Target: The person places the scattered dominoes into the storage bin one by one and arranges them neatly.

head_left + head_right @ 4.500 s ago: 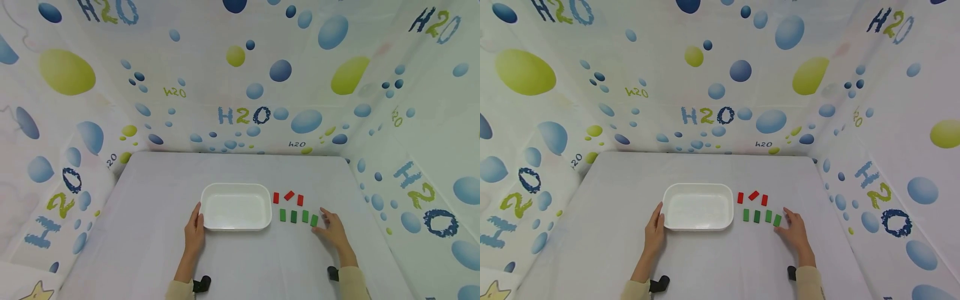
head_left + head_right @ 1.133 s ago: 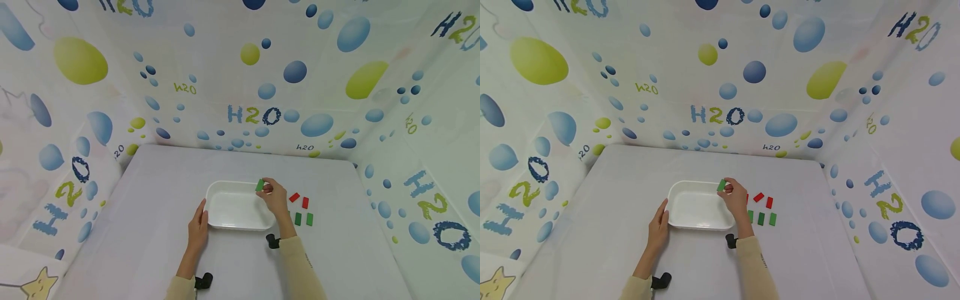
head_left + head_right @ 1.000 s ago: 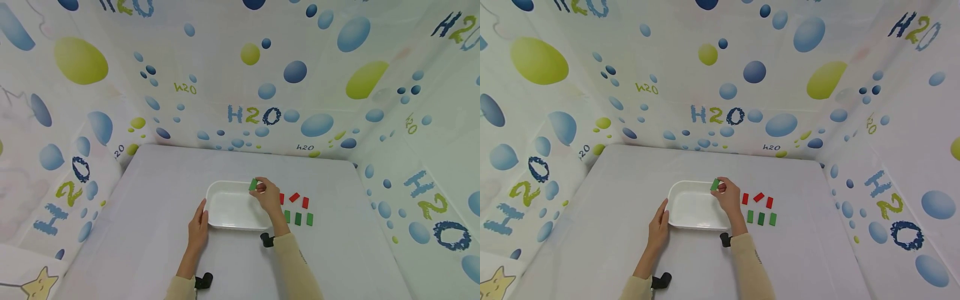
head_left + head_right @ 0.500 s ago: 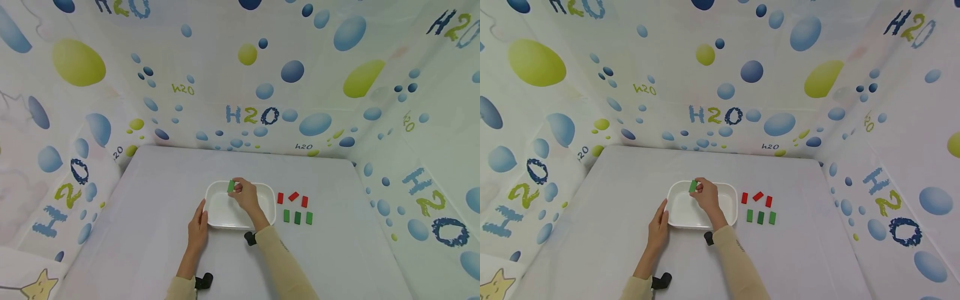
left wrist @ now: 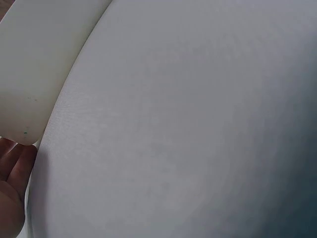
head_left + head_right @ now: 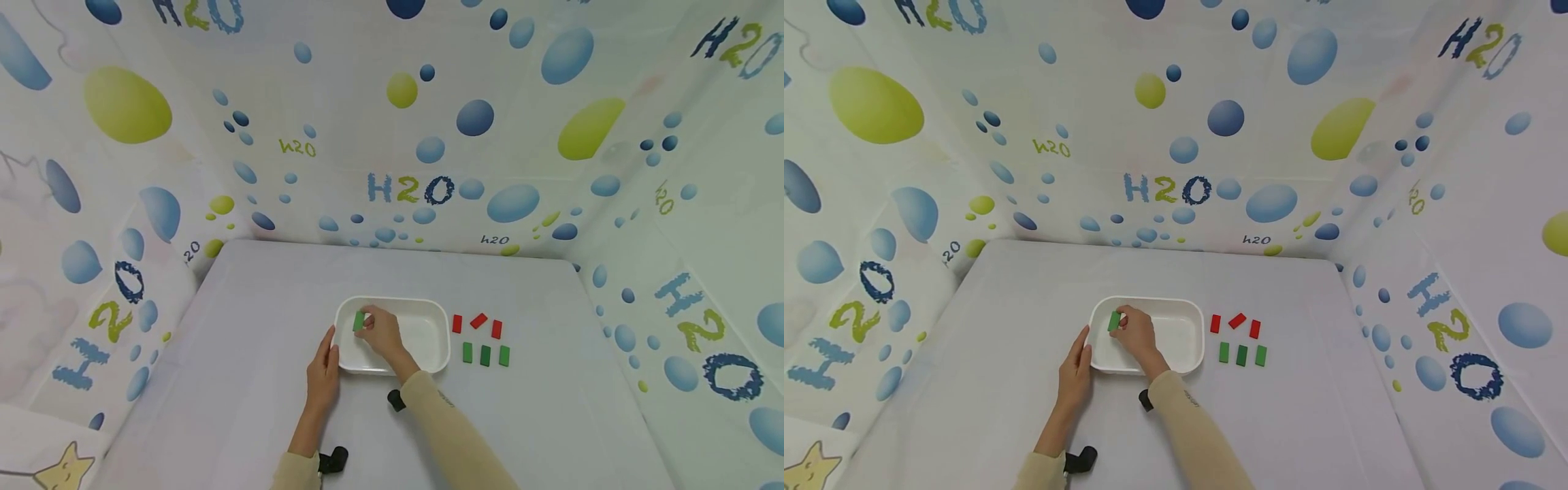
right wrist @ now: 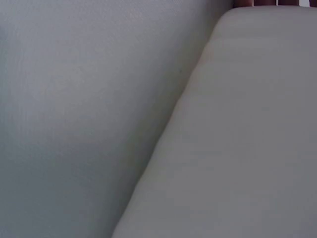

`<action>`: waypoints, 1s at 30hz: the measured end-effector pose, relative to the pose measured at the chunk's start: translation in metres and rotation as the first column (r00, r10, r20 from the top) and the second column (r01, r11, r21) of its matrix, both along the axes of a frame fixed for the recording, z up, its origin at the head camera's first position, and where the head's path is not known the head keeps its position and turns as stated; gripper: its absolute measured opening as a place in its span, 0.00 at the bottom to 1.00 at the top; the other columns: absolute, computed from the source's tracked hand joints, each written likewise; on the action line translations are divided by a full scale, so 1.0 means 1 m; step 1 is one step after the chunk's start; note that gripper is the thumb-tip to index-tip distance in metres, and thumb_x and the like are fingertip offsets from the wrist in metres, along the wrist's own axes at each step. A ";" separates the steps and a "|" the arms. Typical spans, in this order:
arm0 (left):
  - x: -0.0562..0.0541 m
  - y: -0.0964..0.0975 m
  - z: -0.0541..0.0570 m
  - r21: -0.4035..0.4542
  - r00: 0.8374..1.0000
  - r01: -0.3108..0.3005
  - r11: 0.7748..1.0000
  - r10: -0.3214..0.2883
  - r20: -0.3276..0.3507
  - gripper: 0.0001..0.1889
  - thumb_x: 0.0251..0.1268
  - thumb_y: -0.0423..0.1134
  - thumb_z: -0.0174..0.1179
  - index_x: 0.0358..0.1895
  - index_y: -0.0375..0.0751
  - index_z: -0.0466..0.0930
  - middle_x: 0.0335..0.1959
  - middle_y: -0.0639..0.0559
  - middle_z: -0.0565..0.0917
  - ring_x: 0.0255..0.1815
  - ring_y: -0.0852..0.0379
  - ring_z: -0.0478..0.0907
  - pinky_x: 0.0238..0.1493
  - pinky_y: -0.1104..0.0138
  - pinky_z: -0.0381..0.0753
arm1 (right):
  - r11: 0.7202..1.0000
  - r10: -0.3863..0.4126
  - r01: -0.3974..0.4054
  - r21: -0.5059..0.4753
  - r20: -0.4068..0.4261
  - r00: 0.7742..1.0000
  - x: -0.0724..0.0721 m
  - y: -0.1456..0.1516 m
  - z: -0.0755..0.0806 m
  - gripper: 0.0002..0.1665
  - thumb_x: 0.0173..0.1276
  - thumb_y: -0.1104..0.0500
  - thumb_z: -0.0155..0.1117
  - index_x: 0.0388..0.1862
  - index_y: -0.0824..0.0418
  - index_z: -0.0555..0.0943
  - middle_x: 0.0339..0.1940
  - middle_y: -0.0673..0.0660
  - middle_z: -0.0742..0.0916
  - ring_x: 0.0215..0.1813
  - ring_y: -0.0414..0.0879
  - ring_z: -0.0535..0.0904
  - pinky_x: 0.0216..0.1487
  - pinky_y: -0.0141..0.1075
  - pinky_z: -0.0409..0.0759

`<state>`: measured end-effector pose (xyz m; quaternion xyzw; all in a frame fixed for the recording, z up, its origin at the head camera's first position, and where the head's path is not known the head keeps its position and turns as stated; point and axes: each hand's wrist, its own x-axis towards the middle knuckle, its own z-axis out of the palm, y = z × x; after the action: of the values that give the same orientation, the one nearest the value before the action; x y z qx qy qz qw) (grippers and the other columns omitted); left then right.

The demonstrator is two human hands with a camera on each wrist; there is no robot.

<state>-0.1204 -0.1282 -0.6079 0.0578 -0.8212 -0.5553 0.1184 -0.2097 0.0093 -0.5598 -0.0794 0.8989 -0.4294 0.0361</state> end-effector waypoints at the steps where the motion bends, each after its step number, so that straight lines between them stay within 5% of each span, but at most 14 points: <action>1: 0.000 0.000 0.000 0.003 1.000 -0.002 1.000 0.002 0.001 0.24 0.79 0.44 0.43 0.74 0.51 0.62 0.72 0.44 0.68 0.72 0.42 0.66 0.70 0.48 0.67 | 1.000 0.004 -0.004 0.011 0.000 1.000 0.000 -0.002 -0.001 0.29 0.52 0.63 0.77 0.55 0.62 0.82 0.32 0.55 0.86 0.32 0.41 0.79 0.34 0.28 0.78; 16: -0.001 0.002 0.000 -0.005 0.999 -0.030 1.000 0.029 -0.042 0.23 0.78 0.41 0.47 0.73 0.48 0.66 0.69 0.41 0.72 0.69 0.40 0.70 0.66 0.46 0.71 | 0.984 0.059 -0.059 0.165 0.003 0.998 0.004 -0.016 -0.008 0.27 0.51 0.61 0.78 0.53 0.60 0.83 0.29 0.51 0.85 0.30 0.38 0.76 0.33 0.28 0.74; 30: 0.001 0.002 0.001 -0.018 0.999 -0.034 0.999 0.033 -0.041 0.23 0.78 0.40 0.46 0.72 0.47 0.66 0.69 0.39 0.72 0.68 0.38 0.70 0.65 0.44 0.71 | 0.974 0.064 -0.080 0.211 0.081 0.995 0.005 -0.021 -0.015 0.27 0.51 0.62 0.77 0.53 0.58 0.83 0.26 0.48 0.83 0.28 0.38 0.73 0.29 0.28 0.71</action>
<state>-0.1192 -0.1263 -0.6073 0.0593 -0.8227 -0.5464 0.1450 -0.2048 -0.0117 -0.5747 -0.0919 0.9345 -0.3312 0.0930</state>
